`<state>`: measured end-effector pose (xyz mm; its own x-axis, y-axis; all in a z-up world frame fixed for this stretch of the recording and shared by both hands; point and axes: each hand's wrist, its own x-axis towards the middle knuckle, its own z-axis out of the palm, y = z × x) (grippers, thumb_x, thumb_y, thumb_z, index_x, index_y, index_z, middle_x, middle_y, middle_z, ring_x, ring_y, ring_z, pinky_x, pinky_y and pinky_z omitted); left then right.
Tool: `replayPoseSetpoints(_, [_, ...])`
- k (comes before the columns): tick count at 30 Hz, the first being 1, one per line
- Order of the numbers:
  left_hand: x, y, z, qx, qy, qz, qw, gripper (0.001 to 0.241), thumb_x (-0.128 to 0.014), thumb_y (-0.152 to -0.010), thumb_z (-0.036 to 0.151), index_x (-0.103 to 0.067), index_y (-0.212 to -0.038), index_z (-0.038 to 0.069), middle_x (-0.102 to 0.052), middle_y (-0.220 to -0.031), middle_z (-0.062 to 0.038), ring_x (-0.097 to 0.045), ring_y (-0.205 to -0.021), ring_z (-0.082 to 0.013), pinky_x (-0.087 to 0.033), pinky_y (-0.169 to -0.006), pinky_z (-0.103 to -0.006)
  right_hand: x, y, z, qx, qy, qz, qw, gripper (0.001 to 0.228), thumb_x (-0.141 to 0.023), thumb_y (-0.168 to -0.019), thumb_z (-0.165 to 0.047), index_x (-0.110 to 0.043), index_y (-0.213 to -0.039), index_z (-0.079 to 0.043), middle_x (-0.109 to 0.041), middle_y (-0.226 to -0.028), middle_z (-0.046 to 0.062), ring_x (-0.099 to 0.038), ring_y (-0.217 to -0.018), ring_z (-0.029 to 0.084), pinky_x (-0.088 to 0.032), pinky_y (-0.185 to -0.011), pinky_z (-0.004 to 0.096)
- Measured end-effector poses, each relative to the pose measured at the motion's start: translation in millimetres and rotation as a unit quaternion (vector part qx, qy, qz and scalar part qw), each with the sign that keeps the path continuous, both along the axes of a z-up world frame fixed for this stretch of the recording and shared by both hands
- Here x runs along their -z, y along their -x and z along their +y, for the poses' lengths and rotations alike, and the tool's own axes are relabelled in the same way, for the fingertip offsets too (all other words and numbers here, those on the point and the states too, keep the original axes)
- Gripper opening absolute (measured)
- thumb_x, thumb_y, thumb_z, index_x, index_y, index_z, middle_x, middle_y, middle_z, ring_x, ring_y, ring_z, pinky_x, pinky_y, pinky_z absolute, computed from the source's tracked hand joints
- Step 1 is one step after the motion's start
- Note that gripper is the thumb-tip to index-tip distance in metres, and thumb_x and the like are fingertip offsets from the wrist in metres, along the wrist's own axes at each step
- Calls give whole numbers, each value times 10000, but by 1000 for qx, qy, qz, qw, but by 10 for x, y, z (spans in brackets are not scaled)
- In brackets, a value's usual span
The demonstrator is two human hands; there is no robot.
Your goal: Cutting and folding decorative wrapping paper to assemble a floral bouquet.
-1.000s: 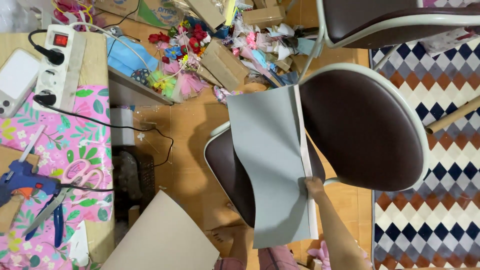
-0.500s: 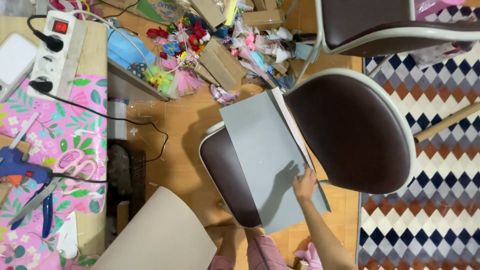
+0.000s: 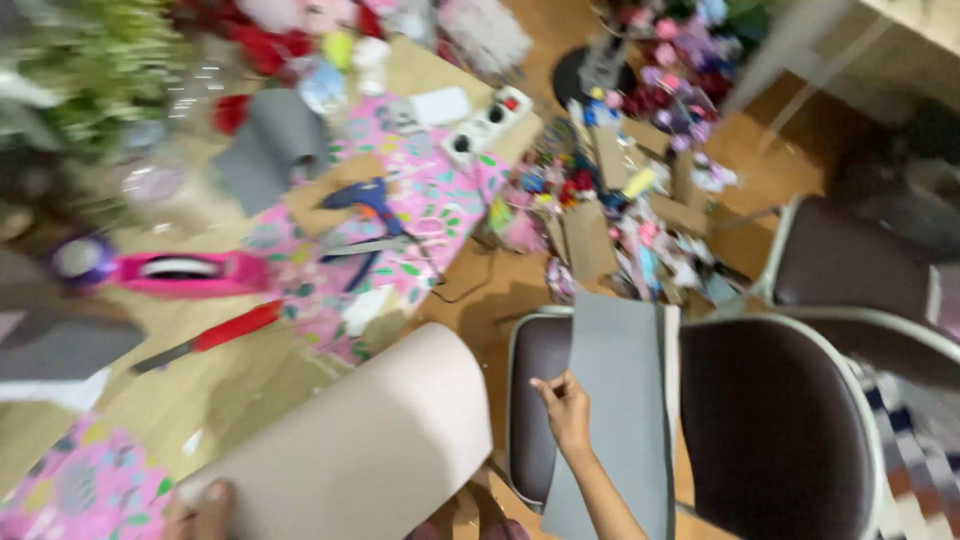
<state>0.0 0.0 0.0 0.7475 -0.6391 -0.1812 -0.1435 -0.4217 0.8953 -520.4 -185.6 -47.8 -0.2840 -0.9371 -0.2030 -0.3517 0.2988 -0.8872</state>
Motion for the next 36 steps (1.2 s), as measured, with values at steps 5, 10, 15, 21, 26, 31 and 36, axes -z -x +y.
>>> replayPoseSetpoints(5, [-1887, 1027, -224, -219, 123, 176, 952, 510, -673, -880, 176, -653, -1382, 92, -692, -1101, -92, -629, -952, -175, -534, -804, -331, -460, -806, -208, -106, 65, -65, 990, 369, -819, -856, -159, -498, -673, -144, -633, -681, -11, -567, -705, 64, -466, -669, 255])
replayPoseSetpoints(10, [-2148, 741, 569, -194, 241, 249, 918, 299, -631, -922, 130, -696, -1180, -5, -765, -1004, -176, -694, -873, -248, -564, -724, -379, -844, -1793, -119, -258, 93, -180, 945, 365, -723, -837, 41, -450, -691, -151, -534, -679, -35, -423, -672, 62, -375, -626, 244])
replayPoseSetpoints(15, [-1568, 576, 1833, -336, 215, 147, 905, 362, -654, -877, 183, -716, -1217, 73, -767, -950, -161, -691, -835, -238, -533, -700, -329, -1236, -2851, 238, -409, 47, -223, 884, 247, -676, -820, 29, -517, -853, -157, -549, -765, 3, -464, -700, 111, -375, -668, 258])
replayPoseSetpoints(21, [-2252, 806, 2409, -498, 273, 108, 816, 482, -549, -923, 129, -626, -1380, -2, -688, -1238, -203, -649, -1106, -263, -499, -911, -328, -1652, -3950, 931, -509, -127, -182, 831, 611, -646, -797, -238, -600, -1407, -232, -577, -1091, 66, -579, -907, 197, -444, -851, 274])
replayPoseSetpoints(26, [-3198, 845, 2240, -526, 367, 118, 758, 601, -497, -881, 127, -501, -1447, -76, -606, -1296, -283, -605, -1176, -373, -477, -1001, -427, -1274, -4467, 799, -767, 99, -239, 588, 1056, -794, -746, -429, -242, -1605, -162, -354, -1571, 165, -408, -1386, 332, -449, -1071, 489])
replayPoseSetpoints(31, [-3138, 590, 2218, -488, 398, 93, 771, 408, -552, -958, 148, -579, -1322, -34, -671, -1197, -188, -640, -1070, -266, -503, -938, -351, -2655, -4315, 906, -850, 14, -269, 453, 595, -682, -981, -350, -484, -1496, -126, -553, -1502, 132, -493, -1442, 318, -371, -1190, 509])
replayPoseSetpoints(36, [-3194, -59, 1547, -450, 397, 118, 791, 405, -694, -911, 183, -658, -1287, 37, -732, -926, -106, -720, -741, -150, -624, -675, -332, -2331, -4108, 526, -768, -176, -257, 559, 689, -802, -762, -151, -528, -1384, -45, -658, -1267, 174, -635, -1213, 341, -545, -1006, 515])
